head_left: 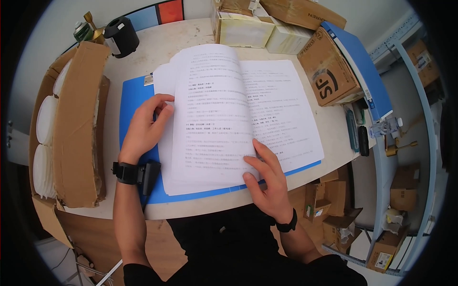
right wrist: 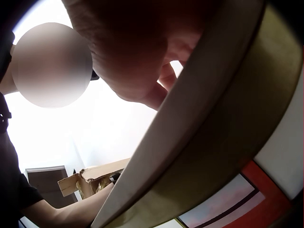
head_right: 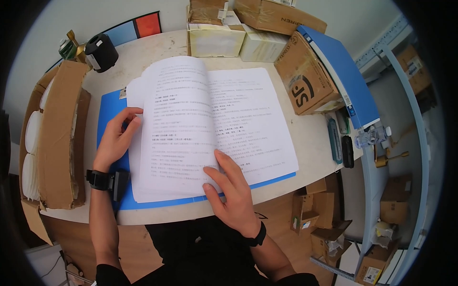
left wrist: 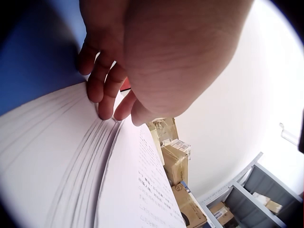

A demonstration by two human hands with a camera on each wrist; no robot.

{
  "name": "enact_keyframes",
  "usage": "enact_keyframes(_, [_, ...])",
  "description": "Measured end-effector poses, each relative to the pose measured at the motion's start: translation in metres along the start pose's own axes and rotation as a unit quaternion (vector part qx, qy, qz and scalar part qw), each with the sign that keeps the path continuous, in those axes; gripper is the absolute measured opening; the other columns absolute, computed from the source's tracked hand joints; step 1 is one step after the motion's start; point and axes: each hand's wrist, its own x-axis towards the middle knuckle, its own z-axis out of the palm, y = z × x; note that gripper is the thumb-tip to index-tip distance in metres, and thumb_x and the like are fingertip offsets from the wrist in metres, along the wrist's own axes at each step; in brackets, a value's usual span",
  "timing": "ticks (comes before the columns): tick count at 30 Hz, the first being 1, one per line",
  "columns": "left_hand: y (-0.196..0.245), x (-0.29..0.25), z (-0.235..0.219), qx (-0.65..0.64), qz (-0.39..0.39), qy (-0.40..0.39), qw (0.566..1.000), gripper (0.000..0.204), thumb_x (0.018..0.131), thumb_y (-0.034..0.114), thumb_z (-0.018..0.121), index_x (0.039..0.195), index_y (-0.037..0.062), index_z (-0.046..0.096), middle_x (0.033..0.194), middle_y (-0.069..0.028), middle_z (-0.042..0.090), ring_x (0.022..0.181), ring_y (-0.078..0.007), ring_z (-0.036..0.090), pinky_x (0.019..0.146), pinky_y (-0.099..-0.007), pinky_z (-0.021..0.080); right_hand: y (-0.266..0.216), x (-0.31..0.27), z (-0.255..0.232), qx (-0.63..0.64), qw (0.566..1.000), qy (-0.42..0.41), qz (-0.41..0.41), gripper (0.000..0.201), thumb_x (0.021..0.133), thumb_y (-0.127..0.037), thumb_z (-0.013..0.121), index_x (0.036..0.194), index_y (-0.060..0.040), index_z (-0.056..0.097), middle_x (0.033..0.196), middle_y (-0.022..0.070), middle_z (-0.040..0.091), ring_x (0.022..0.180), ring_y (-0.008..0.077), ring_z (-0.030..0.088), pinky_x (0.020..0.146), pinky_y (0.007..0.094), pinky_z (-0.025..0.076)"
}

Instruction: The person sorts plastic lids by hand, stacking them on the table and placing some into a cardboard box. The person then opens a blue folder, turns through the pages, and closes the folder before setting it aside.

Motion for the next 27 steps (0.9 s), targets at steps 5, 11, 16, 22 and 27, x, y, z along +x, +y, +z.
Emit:
enact_keyframes(5, [0.004,-0.001,-0.002,0.032,0.009,-0.010,0.999,0.031,0.096,0.015,0.071,0.125,0.0068,0.067,0.092,0.0006,0.061,0.086,-0.0109,0.053,0.076,-0.0260,0.044,-0.003,0.015,-0.014,-0.025,0.997,-0.054,0.040,0.038,0.093,-0.009,0.073,0.128,0.0024,0.065,0.144,0.0259,0.058,0.136,0.0449,0.053,0.110,0.0477,0.046])
enact_keyframes(11, [0.008,-0.003,-0.002,0.041,0.001,-0.009,0.999,0.035,0.091,0.013,0.075,0.124,0.0078,0.067,0.095,0.0007,0.060,0.089,-0.0122,0.053,0.078,-0.0263,0.043,0.001,0.022,-0.017,-0.020,0.995,-0.063,0.079,0.044,0.101,-0.012,0.063,0.140,0.0051,0.057,0.140,0.0241,0.061,0.142,0.0437,0.047,0.113,0.0482,0.043])
enact_keyframes(16, [0.009,-0.003,-0.004,0.043,0.000,-0.018,0.999,0.034,0.090,0.013,0.076,0.122,0.0076,0.068,0.095,0.0006,0.059,0.090,-0.0128,0.052,0.079,-0.0268,0.043,0.001,0.023,-0.018,-0.002,0.992,-0.064,0.105,0.040,0.104,-0.010,0.055,0.141,0.0063,0.056,0.142,0.0236,0.059,0.144,0.0408,0.045,0.115,0.0461,0.041])
enact_keyframes(22, [0.007,-0.003,-0.003,0.047,0.017,-0.004,0.999,0.034,0.088,0.017,0.078,0.119,0.0067,0.069,0.094,-0.0051,0.064,0.088,-0.0184,0.058,0.076,-0.0319,0.048,0.008,0.024,-0.023,0.046,0.987,-0.063,0.140,0.037,0.104,-0.009,0.055,0.138,0.0033,0.060,0.144,0.0210,0.059,0.147,0.0402,0.042,0.116,0.0459,0.040])
enact_keyframes(27, [0.003,-0.003,-0.004,0.043,0.024,-0.007,0.999,0.034,0.088,0.017,0.077,0.119,0.0063,0.069,0.094,-0.0057,0.064,0.089,-0.0192,0.058,0.079,-0.0327,0.049,0.022,0.022,-0.035,-0.108,0.987,-0.098,0.069,0.034,0.098,-0.011,0.065,0.130,-0.0024,0.069,0.150,0.0155,0.058,0.150,0.0385,0.040,0.121,0.0505,0.032])
